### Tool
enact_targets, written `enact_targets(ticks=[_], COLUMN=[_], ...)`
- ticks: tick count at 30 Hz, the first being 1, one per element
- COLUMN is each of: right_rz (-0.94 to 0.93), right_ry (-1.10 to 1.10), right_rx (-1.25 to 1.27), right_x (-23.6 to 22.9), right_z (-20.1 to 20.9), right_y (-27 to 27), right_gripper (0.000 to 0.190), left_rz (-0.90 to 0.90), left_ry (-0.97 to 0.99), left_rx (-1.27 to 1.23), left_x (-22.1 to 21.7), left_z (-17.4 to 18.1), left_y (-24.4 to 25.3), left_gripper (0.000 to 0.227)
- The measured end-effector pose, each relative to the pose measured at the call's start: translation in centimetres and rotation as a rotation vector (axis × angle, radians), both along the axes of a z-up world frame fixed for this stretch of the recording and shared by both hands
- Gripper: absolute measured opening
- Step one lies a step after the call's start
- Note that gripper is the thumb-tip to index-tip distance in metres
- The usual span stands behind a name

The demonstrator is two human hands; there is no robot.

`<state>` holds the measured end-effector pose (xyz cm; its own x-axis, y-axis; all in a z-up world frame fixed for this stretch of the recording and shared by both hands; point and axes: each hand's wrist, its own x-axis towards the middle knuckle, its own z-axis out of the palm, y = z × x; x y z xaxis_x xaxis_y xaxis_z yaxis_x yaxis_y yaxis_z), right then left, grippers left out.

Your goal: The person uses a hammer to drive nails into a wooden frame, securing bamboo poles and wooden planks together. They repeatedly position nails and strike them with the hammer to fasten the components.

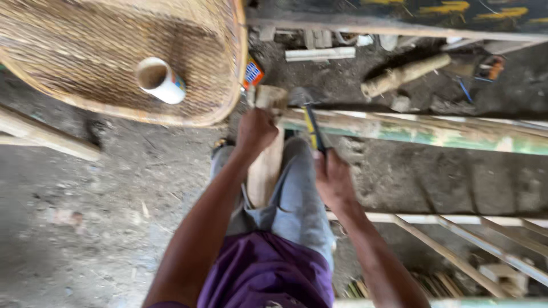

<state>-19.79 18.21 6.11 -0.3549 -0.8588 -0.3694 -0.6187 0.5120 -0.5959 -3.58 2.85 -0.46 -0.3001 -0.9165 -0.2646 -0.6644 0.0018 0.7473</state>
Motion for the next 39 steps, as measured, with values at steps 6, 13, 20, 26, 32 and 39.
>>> enact_targets(ticks=[6,13,20,26,32,39], right_rz=[-0.051,0.283,0.166,0.235,0.236,0.257], right_ry=[0.129,0.534,0.211,0.187,0.188,0.241], right_rx=[-0.27,-0.256,0.09,0.099,0.083,0.091], right_x=[-1.9,-3.8,-4.6,-5.7,-5.5,-5.7], right_z=[-2.6,-6.9,-4.3,-4.2,-4.8,-4.8], right_y=[-4.2,-8.3,-11.6,-14.1,-14.0,-14.8], right_gripper=[0.039,0.034,0.034,0.035,0.035,0.032], left_rz=[0.322,0.502,0.475,0.478,0.548,0.724], left_ry=[0.703,0.411,1.071,1.112,1.003,0.911], left_rx=[0.755,-0.015,0.55,0.662,0.634,0.549], left_x=[2.5,2.7,-0.1,-0.3,-0.9,-2.3], left_z=[1.9,-5.4,-8.8,-5.7,-5.3,-4.9], left_y=[-2.7,-6.2,-6.9,-5.3,-5.8,-6.1], left_gripper=[0.012,0.022,0.019,0.021,0.02,0.025])
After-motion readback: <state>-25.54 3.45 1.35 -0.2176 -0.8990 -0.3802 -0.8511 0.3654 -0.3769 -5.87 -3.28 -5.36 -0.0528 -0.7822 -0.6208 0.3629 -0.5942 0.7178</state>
